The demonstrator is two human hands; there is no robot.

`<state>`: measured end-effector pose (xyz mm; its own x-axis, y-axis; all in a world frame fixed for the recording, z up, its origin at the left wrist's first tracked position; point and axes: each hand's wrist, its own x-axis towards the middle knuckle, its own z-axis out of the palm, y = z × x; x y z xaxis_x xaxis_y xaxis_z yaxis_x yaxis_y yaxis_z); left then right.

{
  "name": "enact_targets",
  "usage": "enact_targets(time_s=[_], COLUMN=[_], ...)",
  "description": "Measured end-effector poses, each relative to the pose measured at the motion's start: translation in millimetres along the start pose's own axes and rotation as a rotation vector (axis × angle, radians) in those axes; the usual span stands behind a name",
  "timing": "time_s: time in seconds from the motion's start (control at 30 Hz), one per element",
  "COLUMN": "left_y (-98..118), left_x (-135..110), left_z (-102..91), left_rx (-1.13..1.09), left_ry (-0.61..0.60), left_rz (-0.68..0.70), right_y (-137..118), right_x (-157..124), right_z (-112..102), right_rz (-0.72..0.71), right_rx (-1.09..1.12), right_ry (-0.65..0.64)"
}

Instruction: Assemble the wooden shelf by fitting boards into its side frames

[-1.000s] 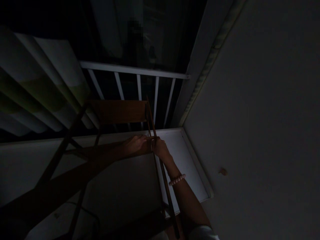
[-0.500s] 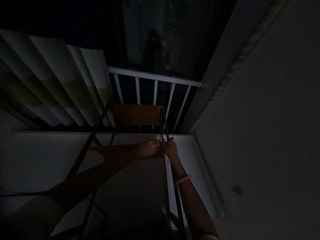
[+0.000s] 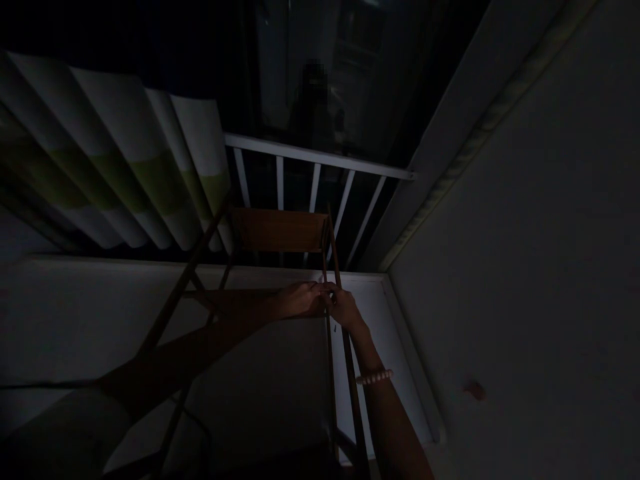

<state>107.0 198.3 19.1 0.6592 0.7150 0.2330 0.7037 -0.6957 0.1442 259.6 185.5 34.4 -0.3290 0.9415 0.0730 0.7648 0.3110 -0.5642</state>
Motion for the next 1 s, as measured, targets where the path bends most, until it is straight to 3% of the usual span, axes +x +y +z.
enact_targets(time_s=[0.37,0.47,0.57,0.63,0.73,0.8,0.87,1.0], left_y=[5,3,-16,-38,-72,-88,-96,-93], left_x=[3,-5,-34,-66,-121,-154,-180,-208], left_z=[-7.8,-26.5,-60.7,-83.8,-103.7,-104.5,-99.2,-89.2], left_rx=[-0.020,0.005,0.056,0.154,0.268,0.243,0.068,-0.228], left_ry=[-0.020,0.011,0.054,0.114,0.210,0.167,0.106,-0.024], left_rz=[0.078,0.085,0.040,-0.088,-0.442,-0.684,-0.859,-1.056], right_y=[2,6,10,13,15,15,15,15], right_x=[2,2,4,4,4,4,3,2], right_z=[1,3,5,6,7,7,7,6], right_rz=[-0.002,-0.002,-0.010,-0.019,-0.032,-0.037,-0.041,-0.044], right_rx=[0.006,0.008,0.016,0.027,0.041,0.049,0.055,0.053], right_ry=[0.028,0.039,0.047,0.051,0.059,0.066,0.069,0.074])
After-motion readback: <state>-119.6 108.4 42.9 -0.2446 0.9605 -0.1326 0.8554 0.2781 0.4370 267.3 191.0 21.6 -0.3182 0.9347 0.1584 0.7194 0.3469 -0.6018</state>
